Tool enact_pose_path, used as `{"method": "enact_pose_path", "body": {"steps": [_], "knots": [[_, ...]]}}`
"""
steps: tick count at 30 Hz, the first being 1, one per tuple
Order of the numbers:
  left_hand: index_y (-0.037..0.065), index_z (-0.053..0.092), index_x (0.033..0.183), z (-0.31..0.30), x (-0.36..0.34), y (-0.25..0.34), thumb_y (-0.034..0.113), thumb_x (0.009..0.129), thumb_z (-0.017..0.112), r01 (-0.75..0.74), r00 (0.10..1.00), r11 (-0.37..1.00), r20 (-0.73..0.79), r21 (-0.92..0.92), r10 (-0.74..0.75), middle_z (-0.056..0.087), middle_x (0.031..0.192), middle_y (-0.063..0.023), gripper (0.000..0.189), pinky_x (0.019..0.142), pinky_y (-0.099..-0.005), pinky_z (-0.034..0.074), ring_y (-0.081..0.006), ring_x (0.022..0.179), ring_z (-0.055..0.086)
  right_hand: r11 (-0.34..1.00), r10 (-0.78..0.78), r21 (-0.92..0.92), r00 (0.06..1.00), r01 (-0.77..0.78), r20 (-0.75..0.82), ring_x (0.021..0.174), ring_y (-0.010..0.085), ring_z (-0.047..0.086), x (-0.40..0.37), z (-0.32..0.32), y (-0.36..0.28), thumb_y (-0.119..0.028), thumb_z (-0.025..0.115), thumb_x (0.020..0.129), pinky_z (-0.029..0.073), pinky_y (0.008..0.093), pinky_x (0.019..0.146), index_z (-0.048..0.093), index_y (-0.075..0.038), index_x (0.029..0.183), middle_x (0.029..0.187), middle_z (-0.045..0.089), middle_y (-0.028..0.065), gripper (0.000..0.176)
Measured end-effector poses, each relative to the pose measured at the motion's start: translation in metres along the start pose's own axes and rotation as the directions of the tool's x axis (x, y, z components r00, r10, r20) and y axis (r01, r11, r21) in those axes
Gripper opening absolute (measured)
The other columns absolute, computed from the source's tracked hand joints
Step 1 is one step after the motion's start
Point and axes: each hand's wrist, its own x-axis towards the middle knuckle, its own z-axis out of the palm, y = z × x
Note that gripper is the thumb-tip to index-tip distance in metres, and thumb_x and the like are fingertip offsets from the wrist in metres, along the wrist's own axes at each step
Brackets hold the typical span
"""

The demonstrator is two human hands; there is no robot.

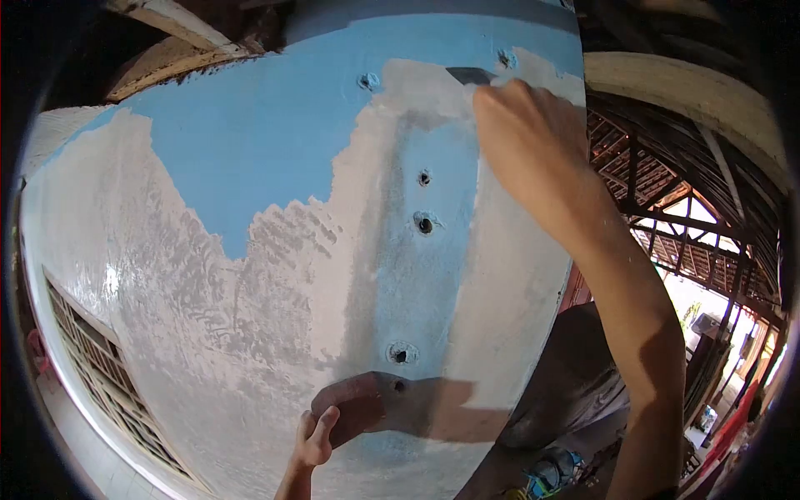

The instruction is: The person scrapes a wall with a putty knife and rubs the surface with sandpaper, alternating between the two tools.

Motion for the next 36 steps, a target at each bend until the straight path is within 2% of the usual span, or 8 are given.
{"method": "enact_pose_path", "body": {"steps": [11,14,17,26,29,30,33,36], "knots": [[-0.005,0.061,0.116,0.012,-0.001,0.009,0.025,0.100,0.045,-0.057,0.998,0.989,0.001,-0.135,0.058,0.067,0.108,-0.0106,0.038,0.087,-0.0306,0.046,-0.0184,0.100,0.061,0.997,-0.072,-0.004,0.953,0.074,-0.295,0.082,0.0346,0.072,-0.001,0.026,0.014,-0.006,0.063,0.082,0.059,0.0438,0.063,0.072,0.000,0.080,0.086,0.070,0.0227,0.010],[-0.005,0.061,0.117,0.013,-0.004,0.016,0.025,0.100,0.045,-0.033,0.999,0.992,0.021,-0.120,0.036,0.067,0.109,-0.0111,0.038,0.088,-0.0310,0.046,-0.0186,0.101,0.061,1.000,-0.010,0.029,0.999,0.008,0.052,0.085,0.0351,0.070,0.004,0.001,0.009,0.000,0.055,0.084,0.057,0.0428,0.070,0.067,-0.004,0.097,0.087,0.069,0.0194,0.018],[-0.005,0.061,0.117,0.011,-0.001,0.013,0.025,0.100,0.045,-0.040,0.999,0.992,0.019,-0.123,0.043,0.067,0.109,-0.0112,0.038,0.088,-0.0312,0.046,-0.0186,0.100,0.061,0.996,-0.094,-0.011,0.978,0.094,-0.188,0.081,0.0350,0.072,-0.005,0.020,0.005,-0.004,0.064,0.080,0.058,0.0433,0.057,0.072,0.001,0.080,0.085,0.070,0.0240,0.009],[-0.005,0.061,0.116,0.007,-0.001,0.001,0.025,0.099,0.046,-0.027,1.000,0.993,0.007,-0.119,0.028,0.068,0.107,-0.0098,0.037,0.088,-0.0307,0.045,-0.0170,0.098,0.061,0.997,-0.071,0.019,0.962,0.079,-0.264,0.080,0.0340,0.072,0.001,0.025,0.007,-0.003,0.063,0.080,0.059,0.0441,0.061,0.072,0.000,0.082,0.082,0.070,0.0233,0.010],[-0.005,0.062,0.115,0.010,0.002,0.012,0.025,0.099,0.045,-0.040,0.999,0.995,0.020,-0.095,0.042,0.068,0.105,-0.0098,0.037,0.086,-0.0305,0.045,-0.0164,0.097,0.061,0.997,-0.058,0.041,0.974,0.068,-0.219,0.078,0.0338,0.072,0.018,0.016,0.016,-0.002,0.064,0.079,0.059,0.0442,0.061,0.072,0.000,0.082,0.081,0.070,0.0230,0.009],[-0.005,0.062,0.114,0.011,0.000,0.013,0.025,0.099,0.045,-0.055,0.998,0.995,0.012,-0.089,0.056,0.069,0.105,-0.0098,0.037,0.086,-0.0305,0.045,-0.0162,0.096,0.061,0.999,-0.023,0.030,1.000,0.022,0.004,0.088,0.0372,0.069,0.016,-0.003,0.011,-0.002,0.053,0.085,0.056,0.0464,0.076,0.068,-0.001,0.096,0.091,0.069,0.0206,0.018],[-0.005,0.062,0.114,0.003,-0.001,0.003,0.026,0.100,0.044,-0.019,0.999,0.998,0.025,-0.056,0.020,0.068,0.104,-0.0098,0.039,0.086,-0.0309,0.046,-0.0168,0.096,0.060,1.000,0.028,0.008,0.991,-0.029,0.133,0.088,0.0376,0.069,0.010,-0.007,0.002,-0.002,0.053,0.086,0.056,0.0465,0.075,0.067,0.000,0.096,0.091,0.069,0.0212,0.018],[-0.006,0.061,0.115,0.016,-0.002,0.018,0.027,0.100,0.044,-0.029,1.000,0.990,-0.001,-0.141,0.030,0.068,0.105,-0.0100,0.040,0.086,-0.0316,0.046,-0.0173,0.097,0.060,0.999,-0.032,0.018,0.999,0.033,-0.024,0.089,0.0381,0.068,0.013,0.004,0.013,-0.001,0.053,0.085,0.056,0.0461,0.074,0.067,0.000,0.095,0.091,0.068,0.0217,0.017]]}}
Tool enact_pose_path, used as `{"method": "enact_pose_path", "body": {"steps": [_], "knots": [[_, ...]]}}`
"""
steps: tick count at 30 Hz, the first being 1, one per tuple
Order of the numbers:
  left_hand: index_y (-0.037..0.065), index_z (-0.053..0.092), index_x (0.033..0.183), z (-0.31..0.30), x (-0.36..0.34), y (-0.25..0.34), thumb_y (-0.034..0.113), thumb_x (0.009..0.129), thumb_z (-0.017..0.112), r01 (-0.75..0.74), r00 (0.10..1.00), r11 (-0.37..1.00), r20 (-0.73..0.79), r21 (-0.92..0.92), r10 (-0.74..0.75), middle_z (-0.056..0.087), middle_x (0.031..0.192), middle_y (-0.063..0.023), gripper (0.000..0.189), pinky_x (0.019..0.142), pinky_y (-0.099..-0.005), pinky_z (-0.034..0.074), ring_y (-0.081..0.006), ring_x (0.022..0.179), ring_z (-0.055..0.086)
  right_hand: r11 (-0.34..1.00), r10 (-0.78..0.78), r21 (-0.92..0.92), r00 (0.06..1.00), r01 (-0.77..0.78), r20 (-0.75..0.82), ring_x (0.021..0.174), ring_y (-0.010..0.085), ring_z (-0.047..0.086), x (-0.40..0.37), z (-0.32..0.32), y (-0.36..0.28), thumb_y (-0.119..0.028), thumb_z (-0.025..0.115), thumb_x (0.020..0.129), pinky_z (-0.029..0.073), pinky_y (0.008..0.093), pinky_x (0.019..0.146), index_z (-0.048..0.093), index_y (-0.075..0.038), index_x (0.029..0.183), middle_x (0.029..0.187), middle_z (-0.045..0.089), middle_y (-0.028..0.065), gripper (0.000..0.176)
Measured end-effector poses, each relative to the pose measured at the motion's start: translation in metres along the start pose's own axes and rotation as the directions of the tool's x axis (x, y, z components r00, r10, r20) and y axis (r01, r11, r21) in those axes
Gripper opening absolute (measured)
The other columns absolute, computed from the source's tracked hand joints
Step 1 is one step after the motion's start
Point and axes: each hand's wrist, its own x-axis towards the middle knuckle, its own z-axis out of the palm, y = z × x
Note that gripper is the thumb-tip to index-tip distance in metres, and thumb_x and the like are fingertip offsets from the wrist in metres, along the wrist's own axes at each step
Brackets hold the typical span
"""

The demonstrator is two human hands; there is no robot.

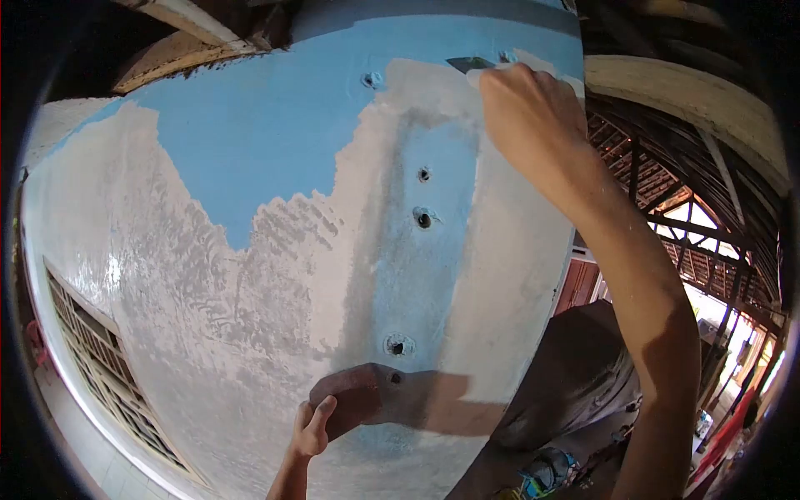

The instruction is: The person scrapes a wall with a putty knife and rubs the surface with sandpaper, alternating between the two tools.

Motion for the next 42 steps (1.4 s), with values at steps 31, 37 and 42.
{"method": "enact_pose_path", "body": {"steps": [31,37,42], "knots": [[-0.005,0.059,0.119,-0.014,-0.008,-0.008,0.024,0.099,0.046,0.057,0.998,0.995,-0.045,0.080,-0.054,0.066,0.112,-0.0100,0.039,0.091,-0.0310,0.044,-0.0183,0.103,0.059,1.000,-0.022,-0.019,0.997,0.021,-0.075,0.080,0.0311,0.072,-0.007,0.009,-0.008,0.000,0.065,0.077,0.059,0.0405,0.059,0.073,-0.001,0.078,0.084,0.071,0.0197,0.008],[-0.004,0.061,0.118,-0.011,-0.009,0.003,0.025,0.097,0.048,0.013,0.998,0.997,-0.057,0.078,-0.009,0.067,0.110,-0.0089,0.038,0.091,-0.0301,0.044,-0.0178,0.102,0.059,0.999,-0.004,0.042,0.999,0.002,0.037,0.085,0.0373,0.070,0.000,0.001,-0.002,-0.001,0.056,0.081,0.057,0.0463,0.069,0.068,0.001,0.086,0.088,0.069,0.0213,0.013],[-0.003,0.061,0.118,-0.019,-0.016,-0.004,0.025,0.097,0.048,0.108,0.973,0.985,-0.219,0.137,-0.076,0.066,0.112,-0.0093,0.038,0.092,-0.0305,0.043,-0.0189,0.104,0.059,0.997,-0.013,0.070,1.000,0.012,0.019,0.084,0.0372,0.070,-0.001,0.005,0.000,-0.001,0.057,0.081,0.057,0.0460,0.069,0.069,0.001,0.084,0.088,0.069,0.0221,0.012]]}}
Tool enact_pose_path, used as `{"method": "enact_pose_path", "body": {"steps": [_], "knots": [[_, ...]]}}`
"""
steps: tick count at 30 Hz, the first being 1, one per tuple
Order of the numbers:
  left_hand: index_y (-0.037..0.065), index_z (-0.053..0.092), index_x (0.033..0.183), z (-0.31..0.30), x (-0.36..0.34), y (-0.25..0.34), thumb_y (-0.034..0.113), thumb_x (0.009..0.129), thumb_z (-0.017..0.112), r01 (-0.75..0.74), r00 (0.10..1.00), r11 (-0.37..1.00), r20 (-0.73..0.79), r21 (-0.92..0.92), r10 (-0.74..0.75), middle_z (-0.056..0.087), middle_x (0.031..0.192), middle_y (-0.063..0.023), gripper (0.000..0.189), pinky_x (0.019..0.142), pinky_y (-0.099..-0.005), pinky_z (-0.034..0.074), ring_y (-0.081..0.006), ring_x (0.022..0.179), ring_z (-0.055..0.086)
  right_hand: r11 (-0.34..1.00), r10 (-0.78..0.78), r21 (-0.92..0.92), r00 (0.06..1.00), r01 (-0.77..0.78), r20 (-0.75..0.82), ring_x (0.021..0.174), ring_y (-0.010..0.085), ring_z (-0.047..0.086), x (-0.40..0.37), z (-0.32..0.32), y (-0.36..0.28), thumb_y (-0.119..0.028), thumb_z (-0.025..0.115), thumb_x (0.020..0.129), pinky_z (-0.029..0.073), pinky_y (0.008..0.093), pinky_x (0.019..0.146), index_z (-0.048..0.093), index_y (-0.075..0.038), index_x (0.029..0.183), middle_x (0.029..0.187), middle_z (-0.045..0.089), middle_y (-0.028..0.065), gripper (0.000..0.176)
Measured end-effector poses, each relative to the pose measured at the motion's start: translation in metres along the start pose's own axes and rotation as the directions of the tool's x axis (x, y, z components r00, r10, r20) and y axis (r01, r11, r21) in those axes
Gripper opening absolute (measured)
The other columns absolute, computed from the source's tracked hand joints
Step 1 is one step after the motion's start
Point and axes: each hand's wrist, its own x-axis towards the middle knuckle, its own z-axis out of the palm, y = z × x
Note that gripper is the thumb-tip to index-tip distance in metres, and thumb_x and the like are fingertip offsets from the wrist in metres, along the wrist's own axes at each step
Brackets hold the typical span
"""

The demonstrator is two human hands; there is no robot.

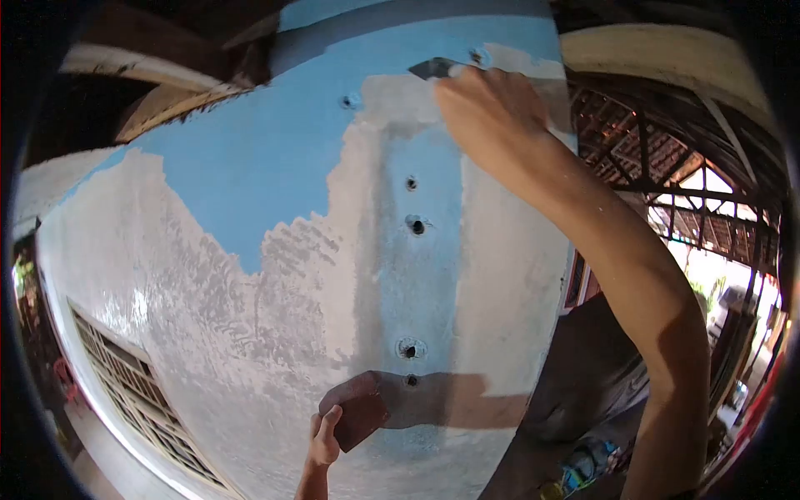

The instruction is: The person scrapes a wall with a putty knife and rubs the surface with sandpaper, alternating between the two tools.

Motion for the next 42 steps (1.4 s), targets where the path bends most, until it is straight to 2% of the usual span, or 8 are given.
{"method": "enact_pose_path", "body": {"steps": [10,15,19,21,25,33,37,42], "knots": [[-0.003,0.063,0.114,0.004,0.001,-0.001,0.025,0.094,0.053,-0.020,0.999,0.997,-0.043,-0.074,0.017,0.064,0.102,-0.0102,0.035,0.087,-0.0323,0.043,-0.0189,0.096,0.058,1.000,-0.009,-0.018,0.999,0.010,0.035,0.085,0.0346,0.070,-0.002,-0.009,-0.002,-0.002,0.058,0.080,0.057,0.0439,0.069,0.070,0.000,0.088,0.089,0.069,0.0200,0.014],[-0.003,0.063,0.114,-0.028,0.012,-0.065,0.025,0.093,0.056,-0.272,0.953,0.924,-0.061,0.270,0.298,0.063,0.101,-0.0094,0.035,0.084,-0.0336,0.044,-0.0194,0.092,0.058,0.999,-0.044,-0.026,0.999,0.043,-0.014,0.085,0.0344,0.070,-0.005,0.000,-0.007,-0.002,0.057,0.081,0.057,0.0435,0.068,0.071,-0.001,0.086,0.089,0.070,0.0194,0.014],[-0.003,0.063,0.112,0.006,0.005,-0.003,0.028,0.094,0.056,-0.032,0.999,0.994,-0.009,-0.100,0.032,0.063,0.098,-0.0083,0.037,0.082,-0.0339,0.045,-0.0192,0.090,0.058,0.999,-0.018,-0.047,1.000,0.018,-0.001,0.083,0.0342,0.070,-0.008,0.000,-0.010,-0.002,0.057,0.081,0.057,0.0434,0.067,0.071,-0.001,0.084,0.087,0.070,0.0192,0.015],[-0.003,0.064,0.109,-0.004,0.005,-0.028,0.030,0.094,0.054,-0.156,0.985,0.982,-0.058,0.107,0.163,0.065,0.094,-0.0078,0.037,0.082,-0.0327,0.044,-0.0186,0.090,0.058,0.999,-0.009,-0.035,1.000,0.008,-0.007,0.082,0.0341,0.071,-0.006,-0.003,-0.013,-0.002,0.057,0.081,0.057,0.0430,0.066,0.071,-0.001,0.084,0.087,0.070,0.0196,0.015],[-0.003,0.066,0.102,-0.006,0.012,-0.040,0.031,0.095,0.051,0.024,1.000,0.988,-0.007,-0.151,-0.026,0.066,0.089,-0.0070,0.037,0.082,-0.0302,0.043,-0.0174,0.090,0.058,0.999,-0.046,0.008,0.999,0.045,0.018,0.083,0.0343,0.071,0.001,-0.007,-0.008,-0.001,0.057,0.080,0.057,0.0424,0.065,0.071,0.001,0.085,0.088,0.070,0.0212,0.014],[-0.001,0.066,0.099,-0.005,0.009,-0.031,0.029,0.094,0.053,-0.119,0.993,0.992,-0.003,-0.046,0.119,0.066,0.091,-0.0071,0.033,0.082,-0.0299,0.043,-0.0161,0.089,0.057,0.999,0.000,-0.043,0.996,-0.004,-0.094,0.083,0.0339,0.071,0.002,0.001,-0.019,0.000,0.060,0.080,0.058,0.0422,0.067,0.070,0.000,0.088,0.087,0.069,0.0216,0.013],[-0.001,0.066,0.100,-0.006,0.007,-0.035,0.029,0.094,0.054,0.037,0.990,0.993,-0.134,-0.116,-0.053,0.064,0.094,-0.0076,0.033,0.084,-0.0304,0.042,-0.0162,0.093,0.056,0.999,-0.022,-0.037,0.999,0.023,0.023,0.083,0.0345,0.071,-0.003,-0.012,-0.034,-0.002,0.058,0.081,0.057,0.0425,0.066,0.069,-0.001,0.087,0.086,0.069,0.0208,0.013],[-0.001,0.065,0.099,-0.003,0.003,-0.032,0.029,0.094,0.056,-0.008,0.995,1.000,-0.104,-0.025,0.006,0.062,0.097,-0.0101,0.032,0.084,-0.0311,0.042,-0.0180,0.094,0.055,0.997,-0.010,-0.076,1.000,0.011,0.007,0.080,0.0349,0.071,-0.006,0.000,-0.023,-0.002,0.057,0.082,0.057,0.0438,0.065,0.069,-0.003,0.086,0.084,0.069,0.0199,0.012]]}}
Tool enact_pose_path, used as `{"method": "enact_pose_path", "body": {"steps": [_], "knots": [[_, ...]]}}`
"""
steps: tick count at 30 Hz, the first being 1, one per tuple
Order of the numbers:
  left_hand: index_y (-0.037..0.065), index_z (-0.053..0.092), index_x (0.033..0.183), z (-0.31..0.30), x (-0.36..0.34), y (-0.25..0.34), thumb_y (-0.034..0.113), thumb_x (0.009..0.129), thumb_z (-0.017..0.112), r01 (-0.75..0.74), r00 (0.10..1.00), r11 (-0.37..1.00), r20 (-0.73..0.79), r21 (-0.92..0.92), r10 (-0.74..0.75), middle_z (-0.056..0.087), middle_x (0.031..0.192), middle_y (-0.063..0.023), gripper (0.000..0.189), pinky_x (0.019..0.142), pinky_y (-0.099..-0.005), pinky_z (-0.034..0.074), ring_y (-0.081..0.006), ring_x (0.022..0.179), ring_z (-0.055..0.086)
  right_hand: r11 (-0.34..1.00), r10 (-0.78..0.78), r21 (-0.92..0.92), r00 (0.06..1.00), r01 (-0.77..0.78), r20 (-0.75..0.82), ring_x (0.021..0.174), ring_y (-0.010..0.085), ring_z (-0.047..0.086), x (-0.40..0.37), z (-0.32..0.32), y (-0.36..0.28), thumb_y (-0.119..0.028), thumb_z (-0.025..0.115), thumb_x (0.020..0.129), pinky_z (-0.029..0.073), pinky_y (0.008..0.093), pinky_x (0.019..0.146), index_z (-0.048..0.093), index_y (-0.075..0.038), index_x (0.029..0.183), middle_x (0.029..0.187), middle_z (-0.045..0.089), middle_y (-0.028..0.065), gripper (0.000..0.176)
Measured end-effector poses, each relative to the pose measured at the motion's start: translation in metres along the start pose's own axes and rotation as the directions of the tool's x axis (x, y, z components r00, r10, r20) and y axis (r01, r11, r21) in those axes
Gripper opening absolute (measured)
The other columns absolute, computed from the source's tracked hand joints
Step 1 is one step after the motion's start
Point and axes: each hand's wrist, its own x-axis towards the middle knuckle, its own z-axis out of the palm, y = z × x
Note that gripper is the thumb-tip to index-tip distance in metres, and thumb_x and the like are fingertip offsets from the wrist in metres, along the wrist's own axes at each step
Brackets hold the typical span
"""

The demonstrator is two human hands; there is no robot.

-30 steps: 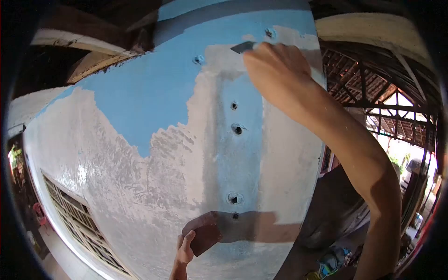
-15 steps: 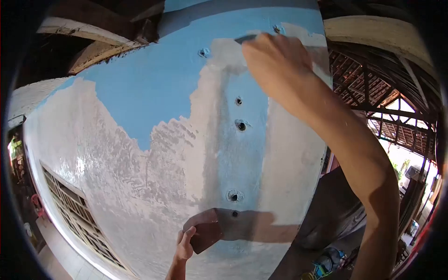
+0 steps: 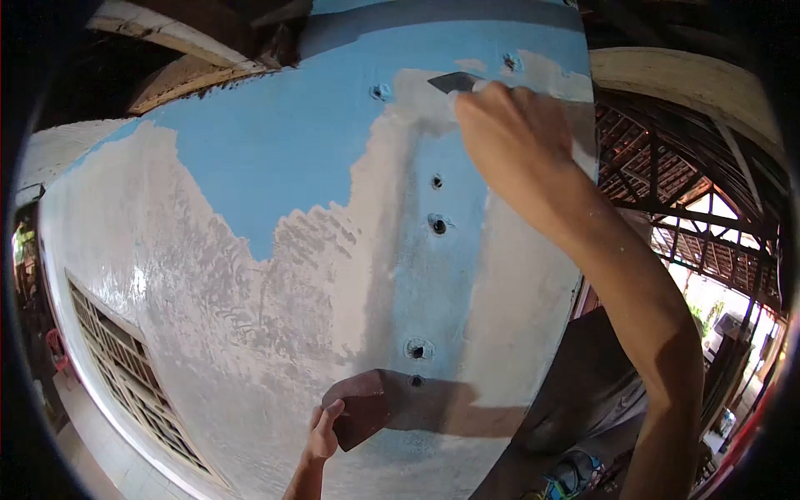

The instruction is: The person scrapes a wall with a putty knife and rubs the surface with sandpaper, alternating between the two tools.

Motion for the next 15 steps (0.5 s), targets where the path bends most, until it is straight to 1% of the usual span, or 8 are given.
{"method": "enact_pose_path", "body": {"steps": [1,3,4,7,8,10,13,15], "knots": [[-0.001,0.065,0.099,0.000,0.002,0.002,0.029,0.095,0.057,-0.009,1.000,1.000,-0.018,-0.009,0.009,0.061,0.097,-0.0109,0.031,0.084,-0.0313,0.042,-0.0185,0.094,0.056,1.000,-0.001,0.012,0.999,0.001,-0.045,0.080,0.0348,0.070,-0.004,0.005,0.001,-0.002,0.057,0.082,0.056,0.0441,0.065,0.068,-0.003,0.086,0.083,0.069,0.0198,0.012],[-0.001,0.065,0.101,-0.009,0.004,-0.019,0.026,0.096,0.056,-0.267,0.964,0.938,0.056,0.219,0.261,0.061,0.096,-0.0121,0.029,0.083,-0.0319,0.042,-0.0198,0.093,0.056,0.999,-0.027,0.029,0.989,0.032,-0.148,0.079,0.0345,0.070,-0.010,0.011,-0.003,-0.002,0.057,0.082,0.056,0.0445,0.065,0.068,-0.002,0.085,0.083,0.069,0.0194,0.012],[-0.001,0.065,0.102,-0.014,0.004,-0.030,0.025,0.096,0.056,-0.383,0.923,0.864,0.111,0.326,0.368,0.061,0.095,-0.0126,0.028,0.083,-0.0322,0.042,-0.0205,0.092,0.056,1.000,-0.009,0.023,0.998,0.011,-0.055,0.079,0.0342,0.070,-0.008,0.006,-0.002,-0.002,0.057,0.082,0.057,0.0431,0.066,0.068,-0.002,0.088,0.082,0.069,0.0191,0.013],[-0.001,0.064,0.104,-0.009,0.003,-0.024,0.021,0.097,0.054,-0.371,0.928,0.898,0.102,0.235,0.357,0.060,0.094,-0.0132,0.025,0.082,-0.0329,0.043,-0.0224,0.090,0.056,0.998,-0.021,0.060,0.995,0.027,-0.099,0.078,0.0337,0.071,0.010,0.004,0.005,-0.002,0.058,0.081,0.057,0.0423,0.066,0.069,-0.001,0.088,0.080,0.069,0.0190,0.013],[-0.001,0.064,0.104,-0.009,0.003,-0.024,0.021,0.098,0.054,-0.400,0.917,0.887,0.112,0.232,0.384,0.060,0.094,-0.0134,0.025,0.082,-0.0330,0.043,-0.0229,0.090,0.056,0.997,0.027,0.068,0.999,-0.030,0.043,0.078,0.0335,0.071,0.011,-0.010,-0.001,-0.003,0.060,0.080,0.058,0.0413,0.065,0.070,0.001,0.084,0.079,0.069,0.0202,0.011],[0.000,0.064,0.105,-0.013,0.007,-0.027,0.020,0.098,0.053,-0.556,0.831,0.775,0.169,0.300,0.531,0.060,0.094,-0.0135,0.024,0.083,-0.0331,0.043,-0.0233,0.090,0.056,0.997,0.027,0.068,0.999,-0.030,0.037,0.078,0.0335,0.071,0.004,-0.011,-0.015,-0.002,0.061,0.080,0.058,0.0412,0.064,0.070,0.000,0.080,0.080,0.069,0.0207,0.010],[-0.001,0.063,0.106,-0.013,0.006,-0.021,0.019,0.098,0.051,-0.112,0.992,0.992,0.057,0.059,0.109,0.060,0.096,-0.0146,0.024,0.082,-0.0329,0.043,-0.0239,0.090,0.057,0.999,-0.012,0.041,0.995,0.016,-0.097,0.078,0.0336,0.071,0.005,0.008,-0.014,-0.002,0.061,0.080,0.058,0.0406,0.063,0.070,0.000,0.077,0.080,0.069,0.0212,0.009],[-0.002,0.063,0.105,-0.013,0.010,-0.022,0.020,0.098,0.050,-0.069,0.991,0.997,0.115,-0.041,0.074,0.061,0.097,-0.0141,0.026,0.082,-0.0329,0.043,-0.0226,0.091,0.057,0.999,-0.019,0.050,0.997,0.023,-0.069,0.078,0.0333,0.071,0.003,0.001,-0.012,-0.002,0.061,0.080,0.058,0.0404,0.063,0.070,0.000,0.077,0.081,0.069,0.0211,0.009]]}}
